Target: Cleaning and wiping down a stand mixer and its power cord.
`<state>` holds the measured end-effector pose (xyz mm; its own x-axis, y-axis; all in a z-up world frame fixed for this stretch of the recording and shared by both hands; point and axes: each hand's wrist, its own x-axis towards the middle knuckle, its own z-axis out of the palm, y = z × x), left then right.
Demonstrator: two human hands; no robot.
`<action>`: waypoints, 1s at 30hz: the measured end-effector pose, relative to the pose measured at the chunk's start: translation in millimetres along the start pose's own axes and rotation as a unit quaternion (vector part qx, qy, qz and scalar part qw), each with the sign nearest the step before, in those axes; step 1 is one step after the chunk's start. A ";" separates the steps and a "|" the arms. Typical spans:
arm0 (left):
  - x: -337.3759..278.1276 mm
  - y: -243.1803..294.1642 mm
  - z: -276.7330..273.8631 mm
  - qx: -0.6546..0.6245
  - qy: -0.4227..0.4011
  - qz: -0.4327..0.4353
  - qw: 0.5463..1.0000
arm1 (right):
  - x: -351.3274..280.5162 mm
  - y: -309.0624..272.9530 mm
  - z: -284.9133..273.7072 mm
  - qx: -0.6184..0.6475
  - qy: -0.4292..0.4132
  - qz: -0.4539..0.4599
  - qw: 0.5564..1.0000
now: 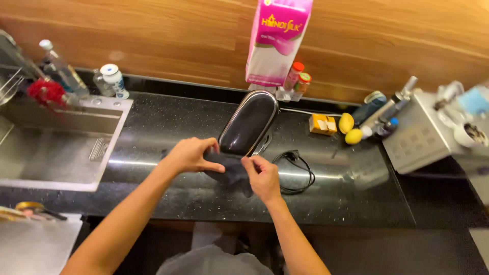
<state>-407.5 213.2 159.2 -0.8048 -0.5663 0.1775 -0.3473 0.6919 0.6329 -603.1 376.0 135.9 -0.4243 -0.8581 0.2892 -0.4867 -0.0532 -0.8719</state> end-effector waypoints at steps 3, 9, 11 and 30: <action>20.7 -40.6 14.8 0.013 -0.021 -0.087 0.996 | 29.1 16.6 -22.3 -0.032 0.083 -0.009 0.996; 81.2 -83.3 31.0 -0.214 0.007 -0.124 0.969 | 65.7 42.6 -39.2 -0.101 0.077 -0.094 0.987; 87.8 -72.4 28.1 -0.190 0.070 -0.071 0.977 | 69.0 52.4 -34.3 -0.117 0.109 -0.082 0.984; 107.9 16.6 78.9 -0.045 0.204 -0.102 0.973 | 96.3 46.1 47.5 -0.024 0.210 0.023 0.977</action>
